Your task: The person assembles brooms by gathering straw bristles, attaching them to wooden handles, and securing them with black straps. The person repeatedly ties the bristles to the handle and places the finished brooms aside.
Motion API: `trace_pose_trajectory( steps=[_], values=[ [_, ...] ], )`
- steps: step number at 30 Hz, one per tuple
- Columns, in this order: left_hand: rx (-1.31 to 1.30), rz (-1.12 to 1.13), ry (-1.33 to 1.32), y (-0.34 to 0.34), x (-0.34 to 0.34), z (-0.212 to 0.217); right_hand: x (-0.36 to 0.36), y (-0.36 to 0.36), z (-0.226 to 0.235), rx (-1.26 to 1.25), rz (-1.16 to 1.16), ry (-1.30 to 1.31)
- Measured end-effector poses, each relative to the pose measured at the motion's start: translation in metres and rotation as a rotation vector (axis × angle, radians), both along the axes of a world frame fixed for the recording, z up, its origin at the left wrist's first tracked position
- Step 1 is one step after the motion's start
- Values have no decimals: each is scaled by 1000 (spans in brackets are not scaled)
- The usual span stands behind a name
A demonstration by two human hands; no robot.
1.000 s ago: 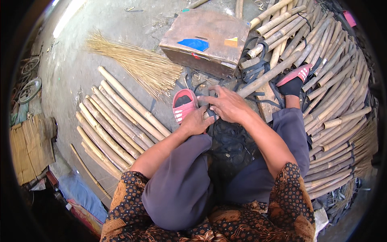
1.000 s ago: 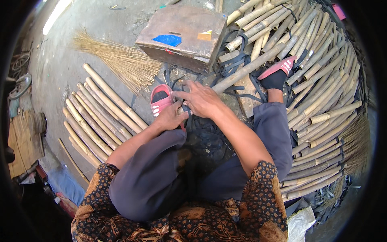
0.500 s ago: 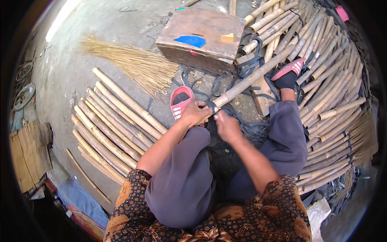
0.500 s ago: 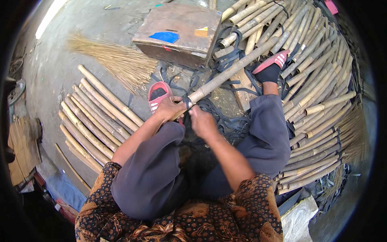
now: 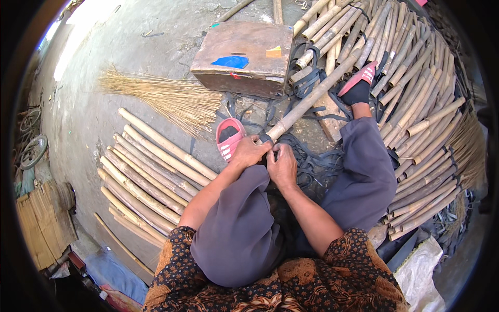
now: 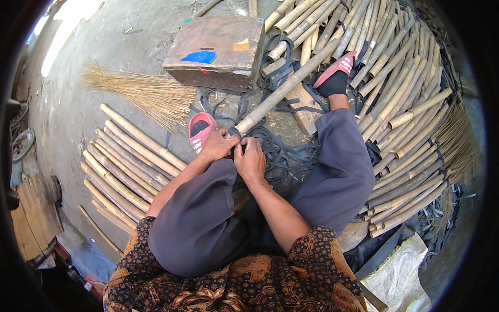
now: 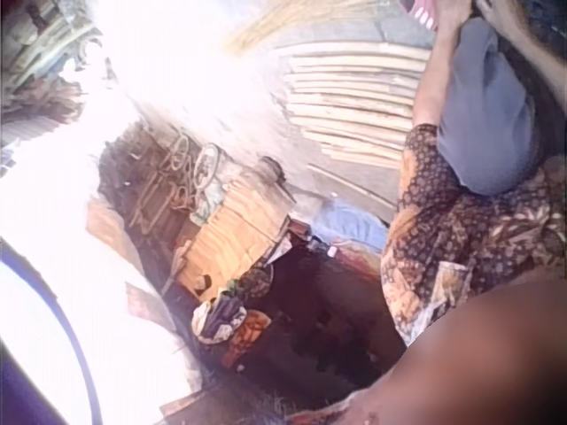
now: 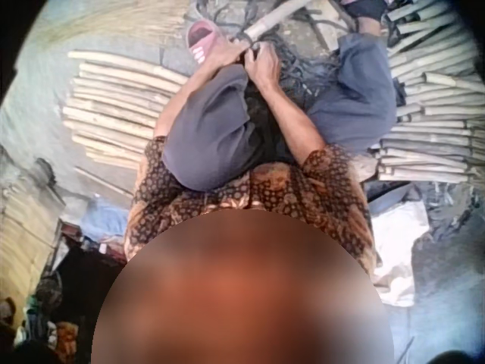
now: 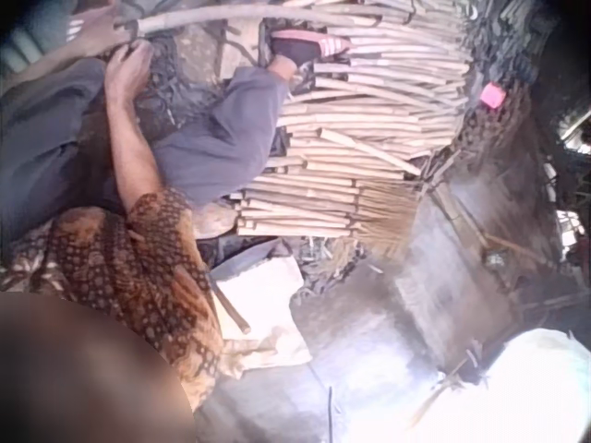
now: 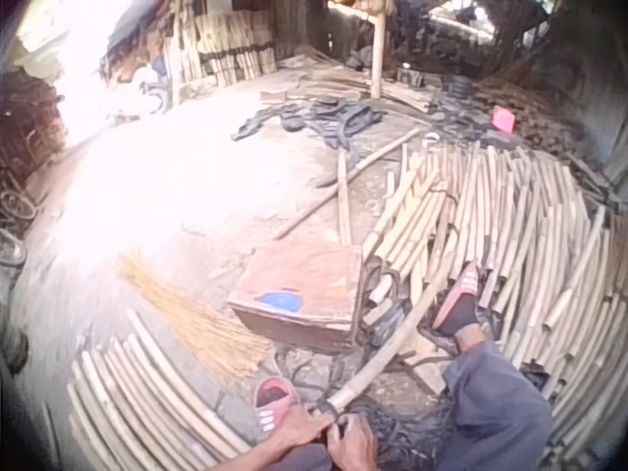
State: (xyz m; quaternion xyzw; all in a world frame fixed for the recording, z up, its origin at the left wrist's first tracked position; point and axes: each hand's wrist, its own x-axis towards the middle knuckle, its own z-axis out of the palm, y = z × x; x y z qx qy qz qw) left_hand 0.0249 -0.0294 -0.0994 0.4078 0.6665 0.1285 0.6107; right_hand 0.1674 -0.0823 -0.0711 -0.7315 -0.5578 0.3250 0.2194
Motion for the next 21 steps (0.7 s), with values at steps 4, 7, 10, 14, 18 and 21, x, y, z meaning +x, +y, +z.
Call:
trace_pose_trajectory(
  steps=[4, 7, 10, 14, 18, 21],
  values=[
    [65, -83, 35, -1, -1, -13, -4, 3, -7, 20, 15, -88],
    [35, -108, 16, -1, -2, -16, 3, 9, -7, 39, 80, -129],
    [39, -135, 42, -1, -3, -11, 10, 16, -8, 108, 109, -162],
    [-11, -165, -16, -2, -6, 4, 19, 19, -12, 141, 188, -147],
    [0, -163, -142, 3, -14, 15, 40, 20, -11, 117, 327, 12],
    [-392, 174, -561, 13, -21, 18, 65, 26, -3, 20, 353, 150]
  ],
)
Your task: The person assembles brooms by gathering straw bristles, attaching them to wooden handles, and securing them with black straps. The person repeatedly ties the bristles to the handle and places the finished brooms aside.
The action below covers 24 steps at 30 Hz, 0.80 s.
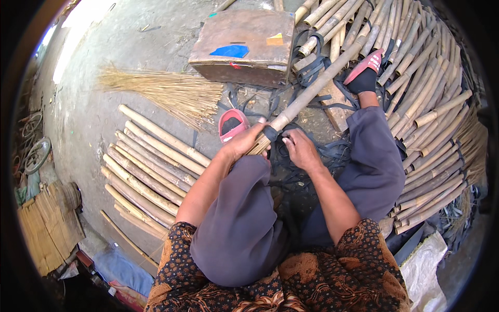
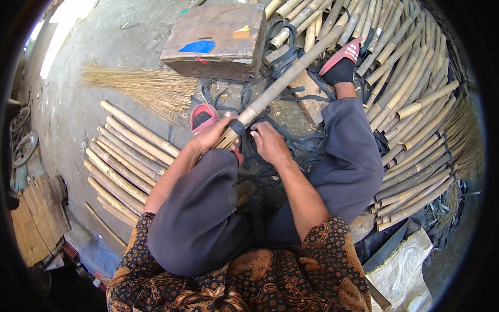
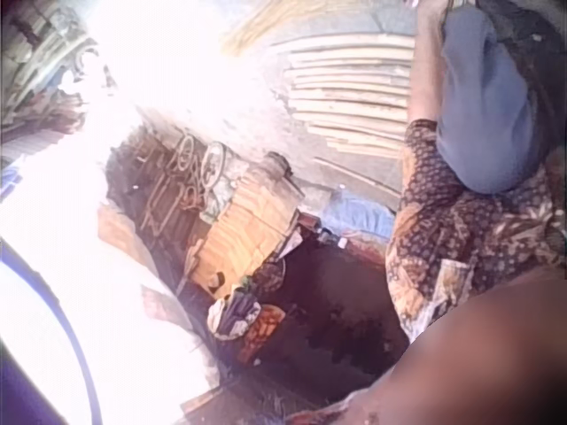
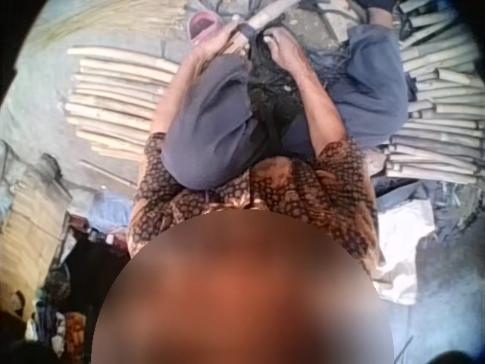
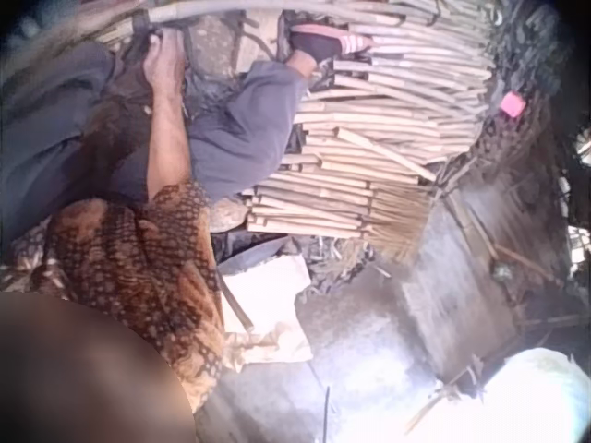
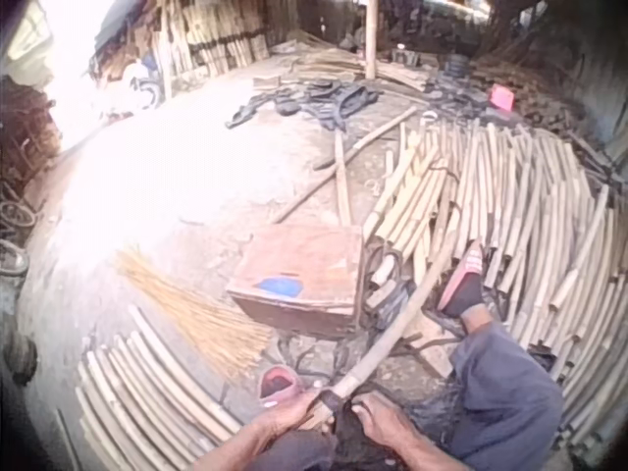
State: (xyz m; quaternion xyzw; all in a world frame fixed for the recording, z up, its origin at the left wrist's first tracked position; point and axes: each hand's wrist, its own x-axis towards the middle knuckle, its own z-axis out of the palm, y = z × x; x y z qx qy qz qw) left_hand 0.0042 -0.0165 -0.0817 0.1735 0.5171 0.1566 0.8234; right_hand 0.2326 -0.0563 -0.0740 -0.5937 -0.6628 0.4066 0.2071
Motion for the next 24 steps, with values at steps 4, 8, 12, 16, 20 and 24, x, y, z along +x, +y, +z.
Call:
trace_pose_trajectory(
  steps=[4, 8, 12, 16, 20, 24],
  values=[
    [119, -167, 106, 16, 13, 0, 16, 8, 11, -84, -70, -65],
    [581, -491, 574, 27, 19, 28, 37, 20, 35, -71, 4, -123],
    [855, -600, 851, 42, -29, 105, 100, 58, 85, 371, -100, -342],
    [1070, -703, 1020, 43, -72, 214, 181, 83, 151, 586, -382, -730],
    [1356, -780, 1067, 32, -63, 323, 258, 62, 202, 879, -330, -920],
    [1971, -564, 1317, 13, -12, 380, 305, -6, 196, 810, -456, -833]
  ],
)
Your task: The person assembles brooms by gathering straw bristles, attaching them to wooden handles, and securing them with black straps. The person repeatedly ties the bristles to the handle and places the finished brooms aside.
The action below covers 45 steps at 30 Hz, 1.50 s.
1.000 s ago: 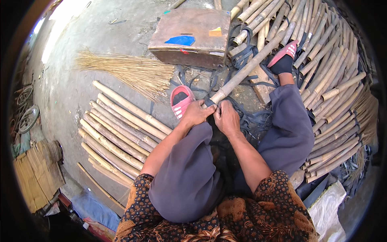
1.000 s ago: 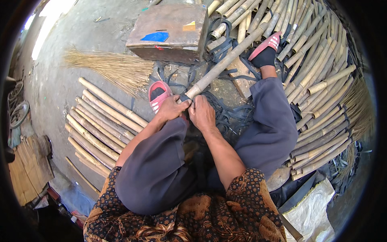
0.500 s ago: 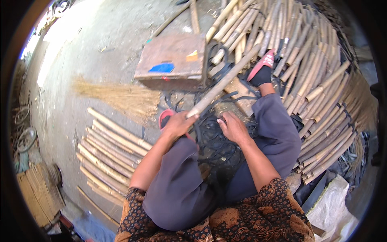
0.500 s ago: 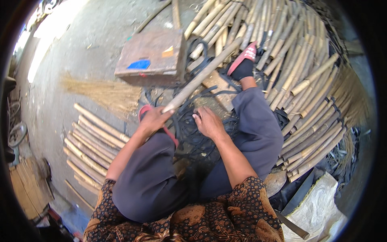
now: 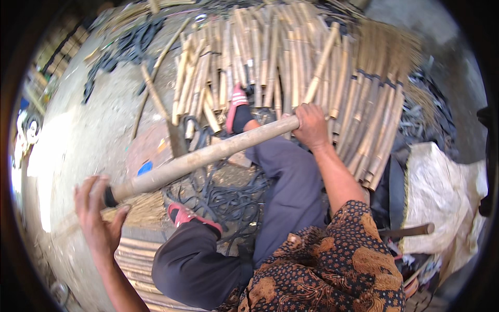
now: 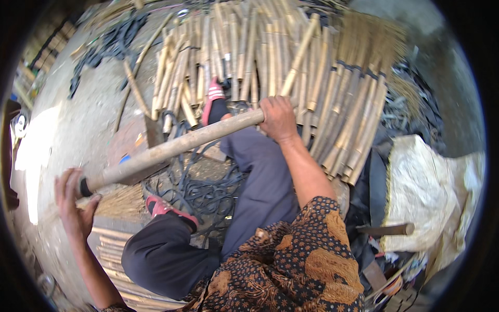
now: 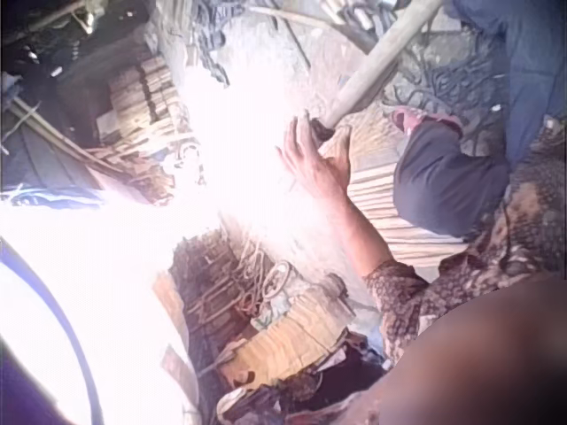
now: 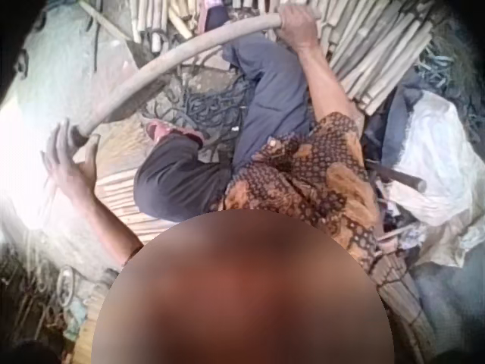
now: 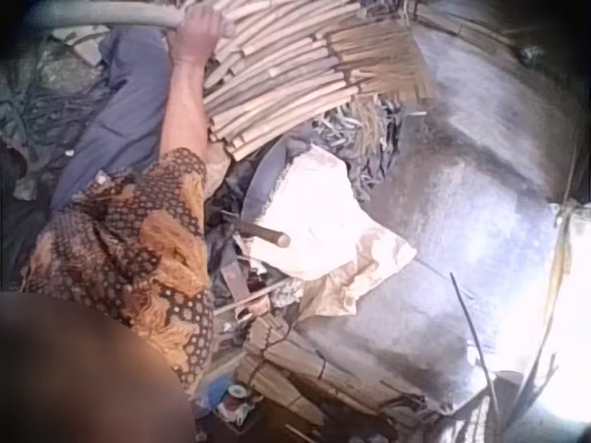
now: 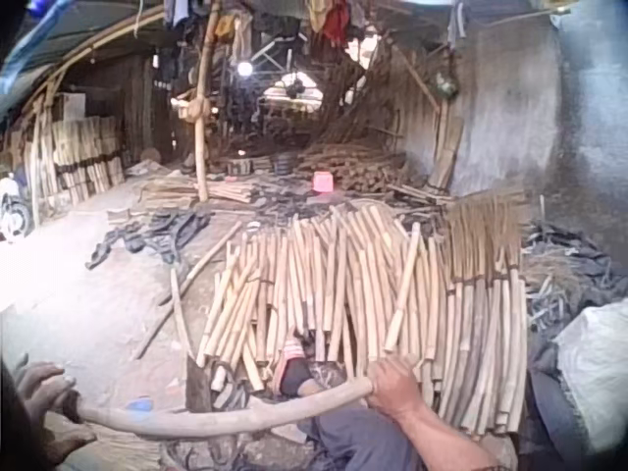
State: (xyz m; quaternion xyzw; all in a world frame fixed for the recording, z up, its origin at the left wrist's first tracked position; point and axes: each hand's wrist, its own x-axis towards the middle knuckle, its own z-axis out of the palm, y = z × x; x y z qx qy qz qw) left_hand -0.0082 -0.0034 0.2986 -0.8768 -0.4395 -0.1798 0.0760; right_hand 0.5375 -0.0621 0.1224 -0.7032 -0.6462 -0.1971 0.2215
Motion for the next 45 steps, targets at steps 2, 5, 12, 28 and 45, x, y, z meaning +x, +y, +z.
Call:
trace_pose_trajectory(
  steps=[2, 5, 12, 28, 45],
  values=[
    [136, -37, -122, -15, 25, 15, 6, -44, -17, 54, -157, 84],
    [-86, -151, -296, -49, 54, 27, 0, -109, -45, 39, -516, 410],
    [-634, -195, -208, -103, 80, 9, 43, -181, -88, 306, -979, 872],
    [-785, 767, -914, -98, -100, -211, 8, -11, -49, 101, -129, 620],
    [-908, 1470, -1193, -51, -193, -447, -449, 98, -183, -992, 786, 767]
  ],
)
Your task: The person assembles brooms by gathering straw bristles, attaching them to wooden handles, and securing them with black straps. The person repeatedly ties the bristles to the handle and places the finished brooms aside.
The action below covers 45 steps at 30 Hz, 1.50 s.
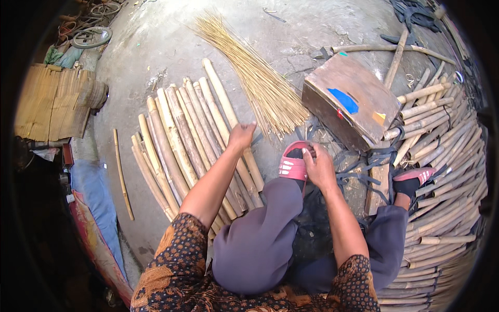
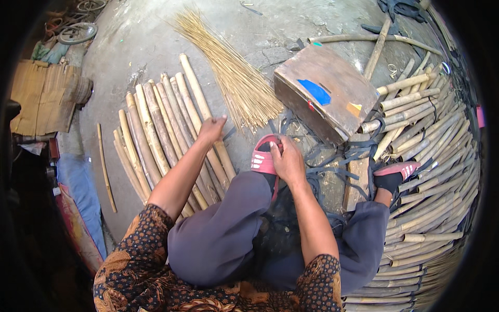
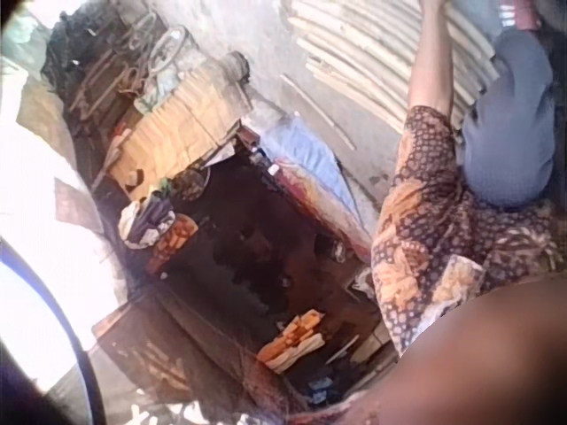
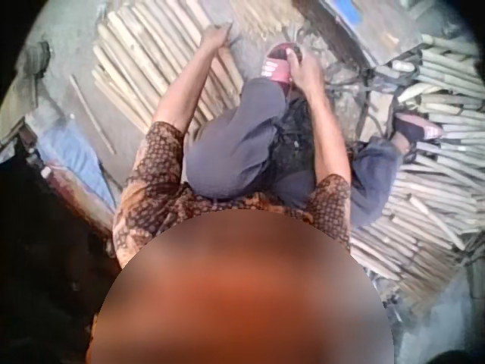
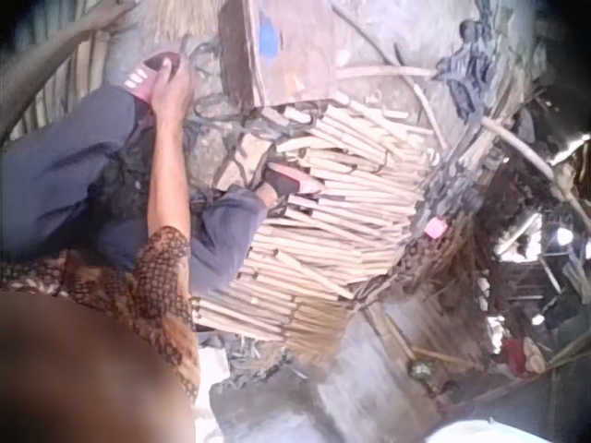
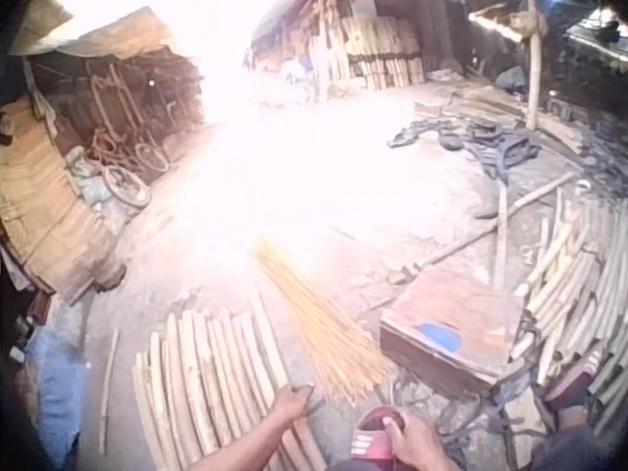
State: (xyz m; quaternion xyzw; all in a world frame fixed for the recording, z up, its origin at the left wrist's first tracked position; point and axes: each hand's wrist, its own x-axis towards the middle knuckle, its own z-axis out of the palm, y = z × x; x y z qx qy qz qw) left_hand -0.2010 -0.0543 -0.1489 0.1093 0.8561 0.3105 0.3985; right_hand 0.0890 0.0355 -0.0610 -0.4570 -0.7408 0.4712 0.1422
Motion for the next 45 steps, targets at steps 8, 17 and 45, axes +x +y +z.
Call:
trace_pose_trajectory(
  steps=[8, 17, 45],
  values=[
    [-195, 125, 326, 128, -63, -37, 70, -21, -28, -99, -174, -92],
    [-209, -34, 79, 129, -88, -52, 97, -52, -59, -272, -248, -153],
    [352, -591, -670, 50, 103, 94, -129, 91, 18, -202, 504, -449]
  ],
)
